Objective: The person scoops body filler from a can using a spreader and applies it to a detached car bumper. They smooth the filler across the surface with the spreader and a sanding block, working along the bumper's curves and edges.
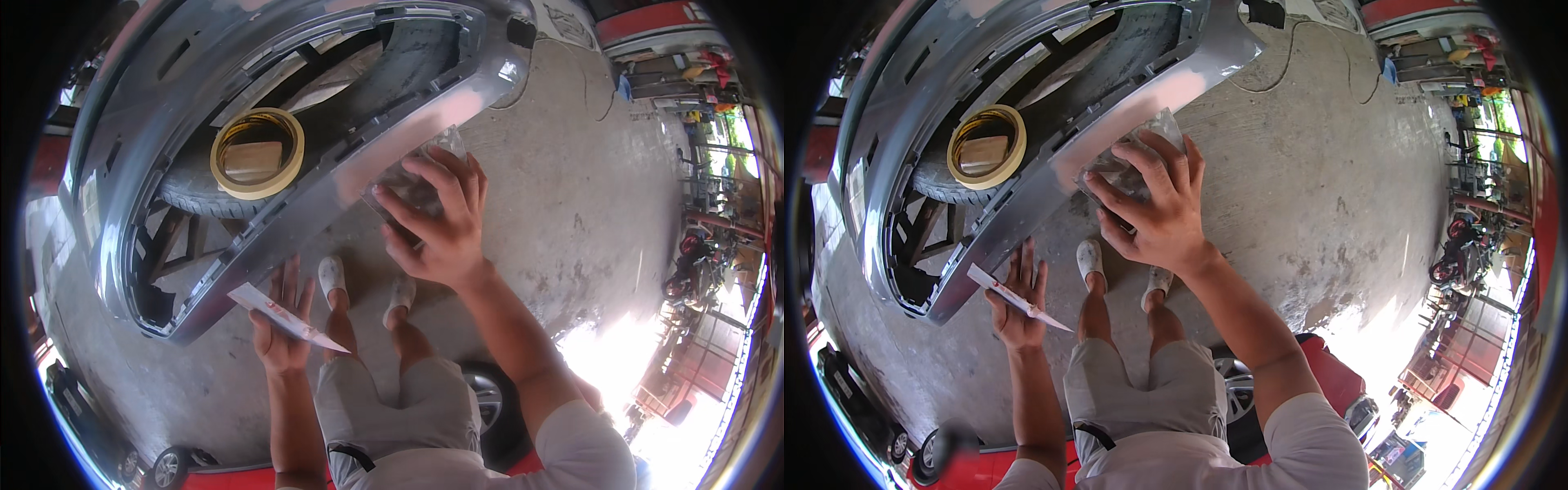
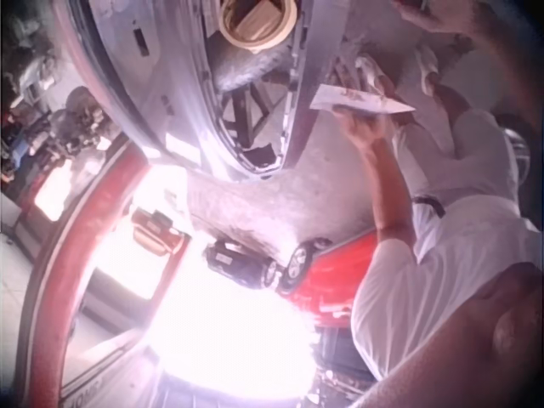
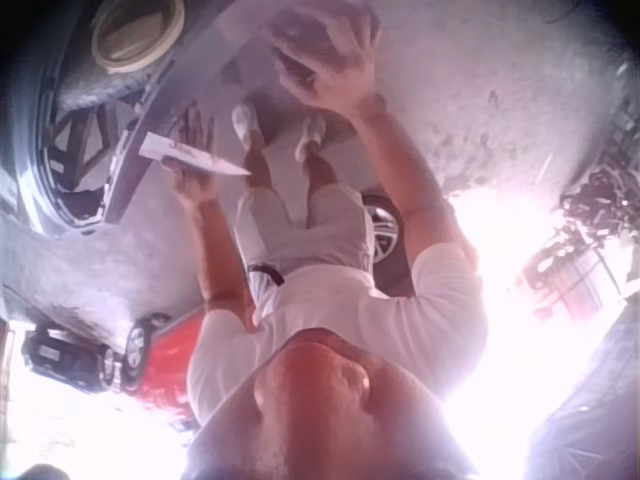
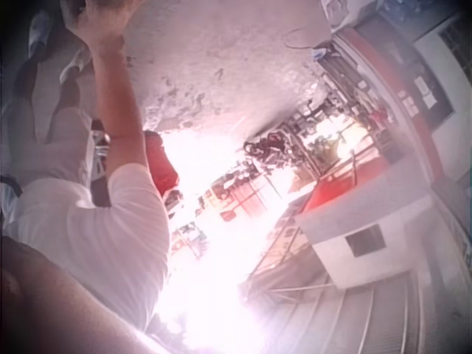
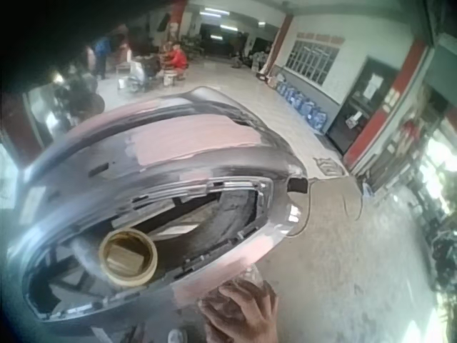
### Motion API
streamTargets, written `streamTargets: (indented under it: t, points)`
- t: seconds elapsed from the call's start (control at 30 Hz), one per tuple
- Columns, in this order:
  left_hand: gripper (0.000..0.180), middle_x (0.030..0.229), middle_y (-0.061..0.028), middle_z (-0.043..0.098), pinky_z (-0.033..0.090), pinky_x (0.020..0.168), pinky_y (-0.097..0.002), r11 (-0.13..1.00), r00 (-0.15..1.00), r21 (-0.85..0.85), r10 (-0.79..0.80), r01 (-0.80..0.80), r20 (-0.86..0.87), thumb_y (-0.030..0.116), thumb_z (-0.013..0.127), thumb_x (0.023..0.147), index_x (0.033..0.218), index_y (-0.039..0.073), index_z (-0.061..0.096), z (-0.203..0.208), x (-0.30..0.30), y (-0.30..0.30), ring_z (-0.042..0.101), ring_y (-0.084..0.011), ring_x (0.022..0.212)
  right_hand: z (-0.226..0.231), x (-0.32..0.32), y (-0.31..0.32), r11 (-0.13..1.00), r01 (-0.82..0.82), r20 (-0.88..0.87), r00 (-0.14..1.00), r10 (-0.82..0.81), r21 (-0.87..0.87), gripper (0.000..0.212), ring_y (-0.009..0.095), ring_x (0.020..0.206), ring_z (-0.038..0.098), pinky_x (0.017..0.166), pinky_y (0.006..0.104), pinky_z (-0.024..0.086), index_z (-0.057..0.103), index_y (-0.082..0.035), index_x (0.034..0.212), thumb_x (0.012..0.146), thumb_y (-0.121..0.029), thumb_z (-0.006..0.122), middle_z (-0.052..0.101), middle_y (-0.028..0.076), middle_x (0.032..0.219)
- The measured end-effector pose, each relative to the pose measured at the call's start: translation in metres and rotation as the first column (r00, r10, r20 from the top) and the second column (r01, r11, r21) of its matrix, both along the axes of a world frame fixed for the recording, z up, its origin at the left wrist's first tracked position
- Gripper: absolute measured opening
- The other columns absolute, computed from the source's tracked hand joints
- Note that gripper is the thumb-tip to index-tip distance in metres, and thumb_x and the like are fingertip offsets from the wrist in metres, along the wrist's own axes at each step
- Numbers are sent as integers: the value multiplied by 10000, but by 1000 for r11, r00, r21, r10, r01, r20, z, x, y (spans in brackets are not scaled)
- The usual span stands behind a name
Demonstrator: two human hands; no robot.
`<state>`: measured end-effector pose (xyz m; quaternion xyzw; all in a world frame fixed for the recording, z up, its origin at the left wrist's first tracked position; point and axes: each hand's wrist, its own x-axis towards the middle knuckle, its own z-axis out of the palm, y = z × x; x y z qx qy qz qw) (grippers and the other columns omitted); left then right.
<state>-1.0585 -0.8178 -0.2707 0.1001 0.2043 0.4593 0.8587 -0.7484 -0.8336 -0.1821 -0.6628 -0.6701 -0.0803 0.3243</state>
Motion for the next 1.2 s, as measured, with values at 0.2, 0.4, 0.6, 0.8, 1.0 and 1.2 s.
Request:
streamTargets:
  t: [0.2, 0.4, 0.6, 0.8, 1.0, 1.2]
  points:
    - [933, 1727, -247, 205, 207, 1340, -543, 999, 998, -10, 32, -31, 47, 367, 715, 1007, 1662, -16, 173, 5, 12, 9, 121, -376, 1636, -21, 1, 29, 999, -2, 22, 1000, 1, 50, 433, 356, 1360, 505, 1120, 638, 330, 786, -296, 1199, 767, -287, 791, 558, 56, 1429]
    - [923, 1732, -258, 169, 214, 1354, -506, 997, 996, -34, 67, -65, 53, 324, 697, 1021, 1668, -20, 135, 5, 22, 14, 186, -397, 1616, -65, -1, 7, 998, -15, 33, 999, 13, 57, 396, 369, 1357, 517, 1108, 600, 352, 819, -276, 1160, 765, -290, 788, 579, 53, 1419]
    - [826, 1742, -258, 148, 158, 1349, -529, 995, 996, 44, 90, -90, -8, 362, 629, 1068, 1686, 51, 177, 0, 18, 8, 140, -426, 1623, -30, 33, -8, 1000, 12, 24, 1000, -12, 2, 434, 371, 1350, 517, 1121, 593, 348, 826, -229, 1155, 726, -288, 800, 587, 83, 1410]
    - [796, 1741, -218, 202, 95, 1354, -551, 992, 993, 66, 107, -104, -50, 375, 624, 1067, 1683, 71, 221, 4, 22, 8, 136, -405, 1629, -12, 46, 34, 997, -73, 58, 996, 72, 18, 448, 366, 1339, 524, 1103, 547, 372, 819, -243, 1196, 748, -262, 811, 587, 69, 1421]
    - [805, 1745, -267, 100, 179, 1364, -491, 986, 987, 64, 157, -155, -24, 322, 592, 1085, 1697, 70, 135, 7, 23, 7, 24, -390, 1633, -57, 38, 18, 996, -36, 33, 999, 33, 84, 430, 358, 1348, 524, 1097, 563, 367, 819, -260, 1190, 761, -280, 820, 591, 57, 1417]
    - [871, 1739, -294, 62, 128, 1368, -519, 979, 981, 113, 178, -169, -82, 365, 590, 1080, 1687, 13, 74, 10, 25, 10, 12, -421, 1628, -65, 60, -26, 999, -12, 33, 999, 13, -42, 425, 377, 1348, 515, 1107, 584, 363, 827, -236, 1160, 739, -289, 810, 591, 83, 1415]
